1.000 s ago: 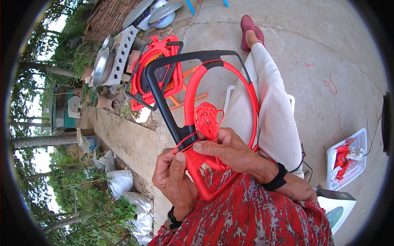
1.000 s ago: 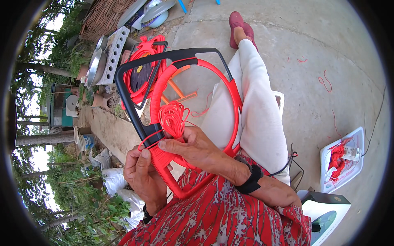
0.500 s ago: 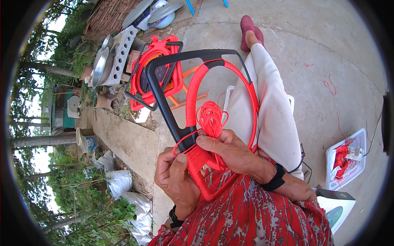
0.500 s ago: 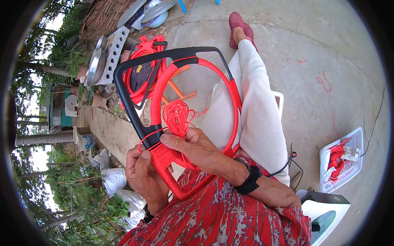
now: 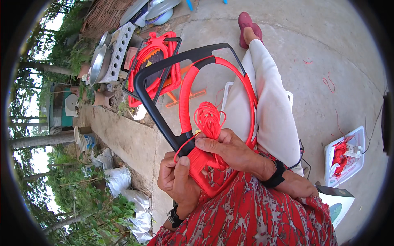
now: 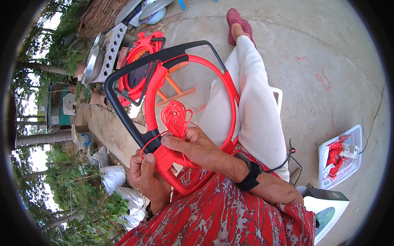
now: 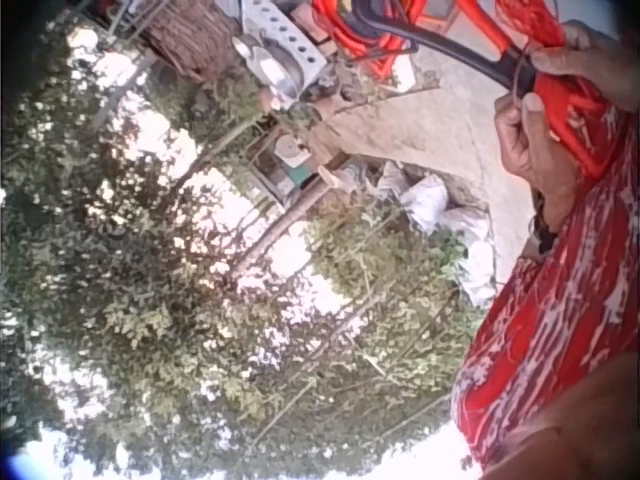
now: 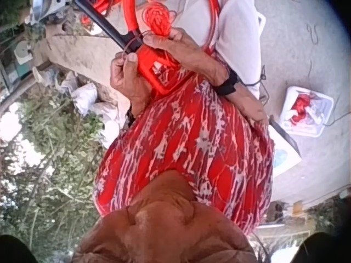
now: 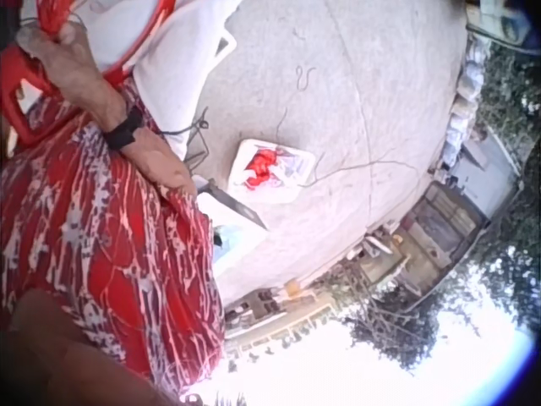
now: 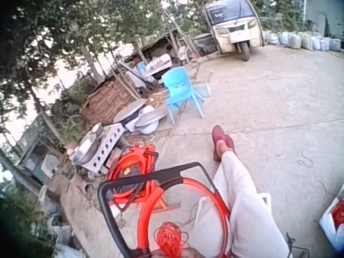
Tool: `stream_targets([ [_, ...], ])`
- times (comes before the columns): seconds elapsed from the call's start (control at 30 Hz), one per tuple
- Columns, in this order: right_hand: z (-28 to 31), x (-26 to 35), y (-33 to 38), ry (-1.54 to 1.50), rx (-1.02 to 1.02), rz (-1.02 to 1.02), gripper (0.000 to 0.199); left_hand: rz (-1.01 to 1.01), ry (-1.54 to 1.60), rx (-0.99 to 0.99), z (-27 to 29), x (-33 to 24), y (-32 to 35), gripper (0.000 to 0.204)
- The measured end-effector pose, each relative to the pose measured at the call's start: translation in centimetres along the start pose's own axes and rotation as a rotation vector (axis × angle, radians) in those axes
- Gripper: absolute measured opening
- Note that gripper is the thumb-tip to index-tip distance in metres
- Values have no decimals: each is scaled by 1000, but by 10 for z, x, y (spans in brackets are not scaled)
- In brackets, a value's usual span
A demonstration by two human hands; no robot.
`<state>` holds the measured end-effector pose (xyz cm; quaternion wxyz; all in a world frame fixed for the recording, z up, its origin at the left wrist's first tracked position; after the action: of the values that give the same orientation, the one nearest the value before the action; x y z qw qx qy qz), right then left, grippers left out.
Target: Wrapping a plastic furniture frame with red cord or string.
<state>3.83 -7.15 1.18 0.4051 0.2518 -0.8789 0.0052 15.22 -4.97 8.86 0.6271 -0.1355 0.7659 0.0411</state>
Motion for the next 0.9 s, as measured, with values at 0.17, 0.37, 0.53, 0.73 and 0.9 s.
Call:
stream_targets([
  [0.17, -1, 8, 1, 74, 6, 73, 23, 55, 2, 22, -3, -4, 5, 12],
  [0.37, -2, 3, -1, 163, 20, 65, 28, 154, 9, -30, 5, 3, 8, 13],
  [0.53, -1, 4, -1, 257, -3, 136, 30, 184, 43, -86, 21, 8, 12, 14],
  [0.73, 0, 3, -1, 264, -7, 131, 32, 222, 79, -84, 23, 12, 16, 16],
  [0.9, -4, -9, -1, 214, 47, -80, 34, 208, 95, -34, 24, 12, 16, 17],
])
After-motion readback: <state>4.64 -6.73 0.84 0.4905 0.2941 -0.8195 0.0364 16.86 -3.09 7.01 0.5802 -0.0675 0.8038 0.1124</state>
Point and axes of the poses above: each hand's wrist, its own y-axis away from the middle knuckle, its own z-axis out of the back of the hand, x = y × z, the point moved 10 cm from there along -y, towards the middle knuckle, and after that the axes turned 11 degrees about y, right-handed, at the moved point
